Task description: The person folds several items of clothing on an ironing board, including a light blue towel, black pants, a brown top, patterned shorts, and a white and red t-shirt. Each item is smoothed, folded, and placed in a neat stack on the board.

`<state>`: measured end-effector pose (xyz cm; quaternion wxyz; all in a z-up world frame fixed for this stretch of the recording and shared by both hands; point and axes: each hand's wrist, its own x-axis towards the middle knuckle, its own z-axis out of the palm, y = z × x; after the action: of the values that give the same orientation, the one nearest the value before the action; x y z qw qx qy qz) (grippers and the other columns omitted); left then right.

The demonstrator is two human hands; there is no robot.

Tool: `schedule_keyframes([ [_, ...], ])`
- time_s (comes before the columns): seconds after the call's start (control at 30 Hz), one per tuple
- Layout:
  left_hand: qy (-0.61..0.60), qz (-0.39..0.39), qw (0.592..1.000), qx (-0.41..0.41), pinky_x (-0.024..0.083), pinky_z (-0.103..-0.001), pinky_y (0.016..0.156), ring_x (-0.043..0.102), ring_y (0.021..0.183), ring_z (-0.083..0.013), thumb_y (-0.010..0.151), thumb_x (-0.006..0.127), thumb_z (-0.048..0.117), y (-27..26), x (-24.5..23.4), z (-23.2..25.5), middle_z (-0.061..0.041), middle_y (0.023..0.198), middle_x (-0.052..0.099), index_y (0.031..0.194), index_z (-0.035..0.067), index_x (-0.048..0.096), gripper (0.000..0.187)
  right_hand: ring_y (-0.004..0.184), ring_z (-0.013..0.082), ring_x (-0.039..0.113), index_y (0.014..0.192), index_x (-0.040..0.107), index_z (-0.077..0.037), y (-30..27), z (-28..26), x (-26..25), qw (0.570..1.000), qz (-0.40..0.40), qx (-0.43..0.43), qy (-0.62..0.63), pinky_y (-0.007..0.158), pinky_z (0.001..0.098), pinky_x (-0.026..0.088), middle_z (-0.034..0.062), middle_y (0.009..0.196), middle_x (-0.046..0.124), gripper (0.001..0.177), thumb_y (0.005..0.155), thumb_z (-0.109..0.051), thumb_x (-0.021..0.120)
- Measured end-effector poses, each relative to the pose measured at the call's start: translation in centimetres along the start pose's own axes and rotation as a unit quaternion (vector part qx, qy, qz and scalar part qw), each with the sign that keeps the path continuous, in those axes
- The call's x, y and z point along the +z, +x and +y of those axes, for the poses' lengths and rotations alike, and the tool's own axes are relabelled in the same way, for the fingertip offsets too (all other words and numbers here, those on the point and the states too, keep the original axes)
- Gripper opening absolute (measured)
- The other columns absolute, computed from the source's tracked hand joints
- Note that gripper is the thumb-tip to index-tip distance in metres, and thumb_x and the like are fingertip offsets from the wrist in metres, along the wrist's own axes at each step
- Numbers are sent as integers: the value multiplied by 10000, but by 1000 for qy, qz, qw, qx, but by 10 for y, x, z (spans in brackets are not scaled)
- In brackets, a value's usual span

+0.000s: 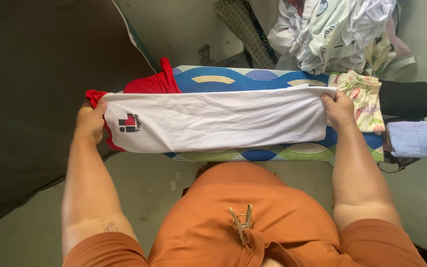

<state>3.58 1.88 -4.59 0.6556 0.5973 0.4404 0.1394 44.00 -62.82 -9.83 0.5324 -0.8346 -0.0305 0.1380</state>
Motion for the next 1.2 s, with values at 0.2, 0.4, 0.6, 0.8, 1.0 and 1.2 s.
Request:
schedule_keyframes([
  [0.2,235,101,966,44,525,-440,929,673,1031,-266,1056,615,277,2,13,-10,-167,1151,703,1251,-1,593,339,852,150,668,1148,728,-17,8,3,29,981,71,-61,-171,806,312,512,85,987,744,208,1018,-178,698],
  [0.4,492,132,859,39,513,-510,961,623,1186,-393,936,743,463,-11,28,10,-200,1287,641,1230,11,642,549,970,251,689,1162,703,-6,3,-8,49,979,90,-39,-177,868,366,527,158,1097,742,400,910,-310,762],
  [0.6,535,74,836,98,350,-641,1001,414,1366,-342,719,905,479,-4,66,29,-48,1480,403,1295,136,657,715,1111,371,667,1204,648,33,9,-20,62,953,32,-4,-302,955,434,514,255,1212,681,675,739,-383,906],
  [0.8,615,-5,787,44,489,-537,1030,624,1243,-355,877,831,375,14,80,31,-100,1270,694,1215,137,748,422,1083,313,699,1219,666,-38,10,-23,50,955,-60,8,-289,945,406,523,177,1180,723,590,715,-264,873],
  [1.0,221,-115,968,-34,576,-397,833,709,998,-224,685,842,36,21,42,48,-85,1109,746,1178,167,685,534,946,145,659,1162,711,-83,2,-38,18,974,-173,124,-78,838,327,516,32,1091,730,411,760,-41,783],
  [1.2,206,-72,966,138,510,-322,757,591,889,-156,877,858,33,2,2,91,-78,978,682,1157,65,717,315,939,93,626,1102,652,-85,-9,-85,-9,990,-133,-39,-35,862,279,511,-6,1040,689,281,866,-55,801],
])
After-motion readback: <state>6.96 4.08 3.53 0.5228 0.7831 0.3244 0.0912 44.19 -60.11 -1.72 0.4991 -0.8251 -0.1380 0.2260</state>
